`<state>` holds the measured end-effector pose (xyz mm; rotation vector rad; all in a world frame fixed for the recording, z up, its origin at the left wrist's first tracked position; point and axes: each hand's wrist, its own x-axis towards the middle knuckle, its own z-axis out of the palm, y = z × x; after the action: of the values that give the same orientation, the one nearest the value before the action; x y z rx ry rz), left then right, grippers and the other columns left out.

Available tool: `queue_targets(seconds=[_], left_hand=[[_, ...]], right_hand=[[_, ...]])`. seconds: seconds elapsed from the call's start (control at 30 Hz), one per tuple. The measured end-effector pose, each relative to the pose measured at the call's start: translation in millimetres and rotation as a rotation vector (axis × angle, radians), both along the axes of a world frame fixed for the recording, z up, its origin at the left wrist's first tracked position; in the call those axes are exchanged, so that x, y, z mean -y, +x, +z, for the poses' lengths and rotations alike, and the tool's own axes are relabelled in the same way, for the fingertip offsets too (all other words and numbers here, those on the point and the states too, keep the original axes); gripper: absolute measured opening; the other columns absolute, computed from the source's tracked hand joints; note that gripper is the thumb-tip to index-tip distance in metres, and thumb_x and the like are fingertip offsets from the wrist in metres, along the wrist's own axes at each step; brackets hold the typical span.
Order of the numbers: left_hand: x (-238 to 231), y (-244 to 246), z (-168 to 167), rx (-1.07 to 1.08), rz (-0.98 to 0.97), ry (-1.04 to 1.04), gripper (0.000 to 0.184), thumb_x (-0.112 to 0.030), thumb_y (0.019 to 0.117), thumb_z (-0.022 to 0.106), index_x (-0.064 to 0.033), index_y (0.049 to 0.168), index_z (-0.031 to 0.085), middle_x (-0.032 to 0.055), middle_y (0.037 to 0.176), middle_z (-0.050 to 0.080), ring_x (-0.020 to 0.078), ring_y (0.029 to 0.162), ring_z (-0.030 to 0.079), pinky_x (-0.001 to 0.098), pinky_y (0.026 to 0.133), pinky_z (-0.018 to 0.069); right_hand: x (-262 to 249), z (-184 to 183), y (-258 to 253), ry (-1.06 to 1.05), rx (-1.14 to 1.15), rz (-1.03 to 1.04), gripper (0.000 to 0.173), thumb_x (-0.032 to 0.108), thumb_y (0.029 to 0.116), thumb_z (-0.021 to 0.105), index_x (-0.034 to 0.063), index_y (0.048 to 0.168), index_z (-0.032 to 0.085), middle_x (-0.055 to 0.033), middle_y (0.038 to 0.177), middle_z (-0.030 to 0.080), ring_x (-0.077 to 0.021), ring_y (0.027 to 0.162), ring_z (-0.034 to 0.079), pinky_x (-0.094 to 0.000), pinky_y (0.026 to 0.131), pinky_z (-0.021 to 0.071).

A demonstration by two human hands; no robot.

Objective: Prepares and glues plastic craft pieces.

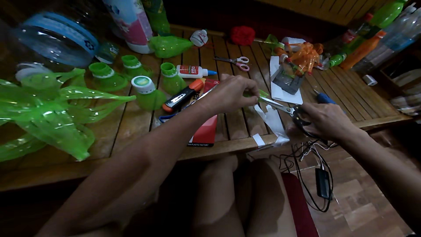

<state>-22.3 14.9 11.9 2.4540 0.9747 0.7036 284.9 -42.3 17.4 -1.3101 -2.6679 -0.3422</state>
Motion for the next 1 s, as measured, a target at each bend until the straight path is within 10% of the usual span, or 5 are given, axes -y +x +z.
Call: queue_targets(seconds=[0.4, 1.0], left_hand=[[1.6, 0.8, 1.7, -0.01, 0.002, -0.02, 0.016, -0.021, 0.1002, 0.066, -0.0088, 0.106, 0.075, 0.0057, 0.097, 0.074, 0.0196, 0.097, 0.067, 0.0587, 0.099, 0.0371], [1.2, 1.3, 0.2, 0.001, 0.009, -0.004, 0.015, -0.02, 0.0998, 0.066, -0.0091, 0.104, 0.075, 0.0044, 0.095, 0.074, 0.0179, 0.095, 0.067, 0.0582, 0.098, 0.0367]], right_hand=[[1.1, 5.0, 0.2, -0.185, -0.011, -0.182, 0.059, 0.049, 0.088, 0.075, -0.0048, 0.111, 0.063, -0.0206, 0.09, 0.066, -0.0402, 0.079, 0.068, -0.0587, 0.064, 0.0516], [0.7, -1.2, -7.8, -0.129, 0.0, -0.099, 0.056, 0.047, 0.0857, 0.077, -0.0062, 0.1, 0.065, -0.0192, 0.078, 0.064, -0.0382, 0.07, 0.067, -0.0549, 0.059, 0.0501]])
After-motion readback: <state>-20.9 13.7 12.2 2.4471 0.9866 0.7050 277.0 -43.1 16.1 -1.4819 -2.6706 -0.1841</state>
